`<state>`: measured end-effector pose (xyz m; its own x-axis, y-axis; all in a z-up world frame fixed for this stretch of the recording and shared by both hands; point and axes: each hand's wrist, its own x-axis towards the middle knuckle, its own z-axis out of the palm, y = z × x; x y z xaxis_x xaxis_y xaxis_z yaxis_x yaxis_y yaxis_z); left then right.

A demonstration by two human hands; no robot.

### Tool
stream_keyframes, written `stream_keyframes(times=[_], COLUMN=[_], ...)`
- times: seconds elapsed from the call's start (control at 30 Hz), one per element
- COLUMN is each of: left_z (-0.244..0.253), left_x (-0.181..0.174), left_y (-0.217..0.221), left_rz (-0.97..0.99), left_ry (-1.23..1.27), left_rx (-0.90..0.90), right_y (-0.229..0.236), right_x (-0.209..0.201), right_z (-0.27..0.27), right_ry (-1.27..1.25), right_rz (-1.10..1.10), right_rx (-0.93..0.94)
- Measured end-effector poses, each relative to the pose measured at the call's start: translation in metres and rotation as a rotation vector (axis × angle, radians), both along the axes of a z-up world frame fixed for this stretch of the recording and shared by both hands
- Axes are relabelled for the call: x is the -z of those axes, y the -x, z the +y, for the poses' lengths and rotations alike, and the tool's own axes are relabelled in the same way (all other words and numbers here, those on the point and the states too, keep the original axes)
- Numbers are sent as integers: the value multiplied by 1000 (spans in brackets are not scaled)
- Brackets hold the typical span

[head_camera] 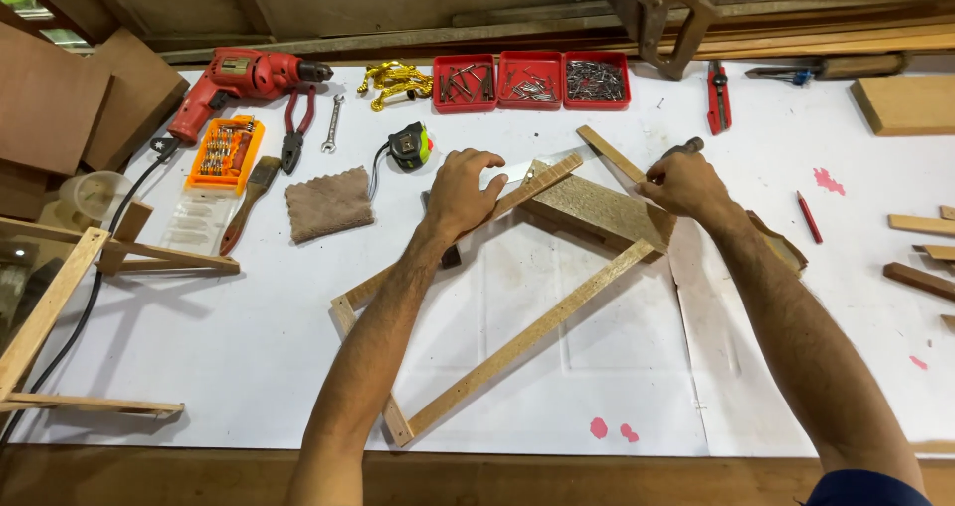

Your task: The person arranges thin wooden sticks into a rectangular frame on a workbench, nails the joints with a hammer, and measures the frame with a metal ruler. They reposition the sticks and press joints together while fastening the corners.

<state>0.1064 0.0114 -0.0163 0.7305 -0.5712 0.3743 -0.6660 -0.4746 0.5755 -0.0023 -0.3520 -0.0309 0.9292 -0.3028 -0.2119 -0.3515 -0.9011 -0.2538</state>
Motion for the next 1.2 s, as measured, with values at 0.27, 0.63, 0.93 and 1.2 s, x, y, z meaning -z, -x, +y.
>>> stream_keyframes(times=[0.27,0.63,0.93,1.2], left_z=[39,65,99,200], left_x=[-2,30,-18,-56], left_y=[-49,-113,-28,81], left_rz=[-138,15,488,955], left_ry=[-39,-382,674,814], left_rx=[-196,-369,-275,-252], right_y=[-45,-132,-111,-50], right_x=[-51,-45,-60,-98], right_z=[85,228,284,351], right_ry=[231,-164,-645,-623], right_rz=[28,-302,-615,-233], right_rx=[-59,-532,-876,-1034])
